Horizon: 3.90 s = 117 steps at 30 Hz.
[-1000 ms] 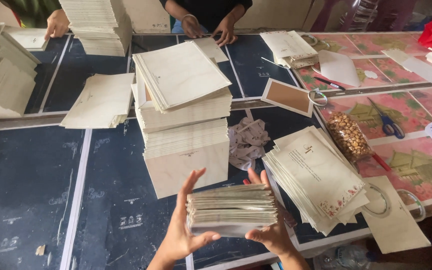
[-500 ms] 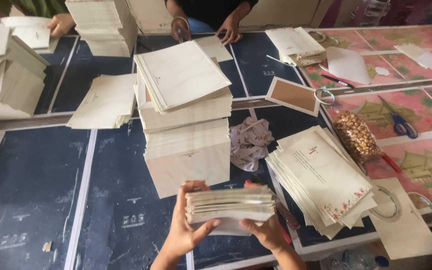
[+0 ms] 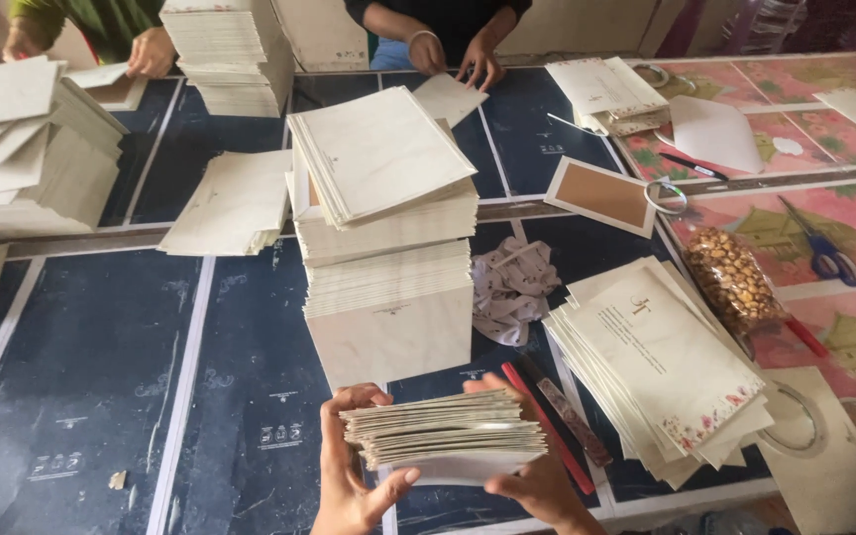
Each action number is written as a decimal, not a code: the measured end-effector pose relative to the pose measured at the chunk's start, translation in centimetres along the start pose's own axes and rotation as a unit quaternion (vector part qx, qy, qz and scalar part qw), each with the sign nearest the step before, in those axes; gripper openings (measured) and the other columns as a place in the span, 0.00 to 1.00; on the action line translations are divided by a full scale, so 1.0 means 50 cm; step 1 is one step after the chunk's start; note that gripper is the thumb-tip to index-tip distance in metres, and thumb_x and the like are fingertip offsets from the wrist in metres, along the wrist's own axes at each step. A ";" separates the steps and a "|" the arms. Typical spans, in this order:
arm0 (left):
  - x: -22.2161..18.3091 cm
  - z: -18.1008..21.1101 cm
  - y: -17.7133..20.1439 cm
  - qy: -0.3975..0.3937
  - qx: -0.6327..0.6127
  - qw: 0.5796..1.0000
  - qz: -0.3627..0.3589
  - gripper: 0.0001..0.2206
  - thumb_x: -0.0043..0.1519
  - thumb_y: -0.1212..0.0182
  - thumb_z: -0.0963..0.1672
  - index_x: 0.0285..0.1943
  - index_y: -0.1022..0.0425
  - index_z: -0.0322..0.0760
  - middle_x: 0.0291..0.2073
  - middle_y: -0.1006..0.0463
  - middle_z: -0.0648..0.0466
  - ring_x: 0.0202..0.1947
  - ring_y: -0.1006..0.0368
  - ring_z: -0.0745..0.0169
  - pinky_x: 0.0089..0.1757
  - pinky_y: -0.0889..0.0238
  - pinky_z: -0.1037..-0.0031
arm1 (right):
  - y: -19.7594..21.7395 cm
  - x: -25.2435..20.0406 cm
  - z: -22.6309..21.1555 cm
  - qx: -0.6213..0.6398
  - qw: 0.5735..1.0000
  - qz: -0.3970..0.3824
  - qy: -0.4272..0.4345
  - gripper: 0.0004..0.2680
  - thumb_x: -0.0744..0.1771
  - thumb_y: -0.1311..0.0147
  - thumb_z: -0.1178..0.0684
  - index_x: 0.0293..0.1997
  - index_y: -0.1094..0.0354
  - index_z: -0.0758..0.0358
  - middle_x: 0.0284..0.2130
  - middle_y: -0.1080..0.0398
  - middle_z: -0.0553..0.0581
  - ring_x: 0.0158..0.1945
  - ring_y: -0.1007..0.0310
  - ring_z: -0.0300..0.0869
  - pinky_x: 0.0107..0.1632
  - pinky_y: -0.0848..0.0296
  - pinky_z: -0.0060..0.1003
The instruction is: Inspecting a large quantity of printed cards by flipping through stacks one by one on a production table to check for quality.
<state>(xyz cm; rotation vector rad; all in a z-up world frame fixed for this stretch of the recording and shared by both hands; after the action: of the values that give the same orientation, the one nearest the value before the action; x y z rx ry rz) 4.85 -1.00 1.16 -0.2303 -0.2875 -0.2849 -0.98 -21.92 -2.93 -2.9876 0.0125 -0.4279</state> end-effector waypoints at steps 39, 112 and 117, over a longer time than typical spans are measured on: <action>-0.013 0.074 -0.018 -0.212 0.157 0.963 -0.059 0.19 0.62 0.34 0.52 0.54 0.26 0.37 0.58 0.32 0.38 0.60 0.29 0.44 0.52 0.25 0.53 | -0.046 -0.010 -0.302 -0.572 0.787 0.004 0.233 0.34 0.64 0.40 0.36 0.73 0.48 0.67 0.72 0.42 0.70 0.76 0.40 0.58 0.73 0.37 0.50; 0.117 0.099 -0.126 -0.096 0.584 0.711 -0.379 0.23 0.56 0.40 0.34 0.58 0.21 0.51 0.60 0.36 0.36 0.59 0.34 0.39 0.61 0.52 0.36 | -0.035 -0.074 -0.086 -0.229 0.921 0.275 0.151 0.28 0.60 0.30 0.54 0.65 0.43 0.63 0.58 0.41 0.63 0.66 0.36 0.50 0.65 0.28 0.44; 0.132 0.113 -0.188 -0.076 0.537 0.702 -0.461 0.10 0.72 0.55 0.39 0.62 0.42 0.34 0.60 0.38 0.37 0.28 0.21 0.46 0.26 0.18 0.57 | 0.007 -0.092 -0.013 -0.160 0.932 0.307 0.110 0.34 0.56 0.27 0.62 0.66 0.46 0.69 0.62 0.36 0.69 0.66 0.33 0.51 0.66 0.30 0.42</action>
<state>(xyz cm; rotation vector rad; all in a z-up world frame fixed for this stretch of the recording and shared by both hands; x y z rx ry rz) 6.65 -9.92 10.17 1.1229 -0.6819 -1.0436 -5.60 -22.25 -3.65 -2.9802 1.0964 -0.7207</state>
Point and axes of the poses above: each hand's wrist, its own x-axis towards the middle knuckle, its own y-axis out of the back of the hand, z = x × y, the point moved 7 cm from there along x, towards the middle knuckle
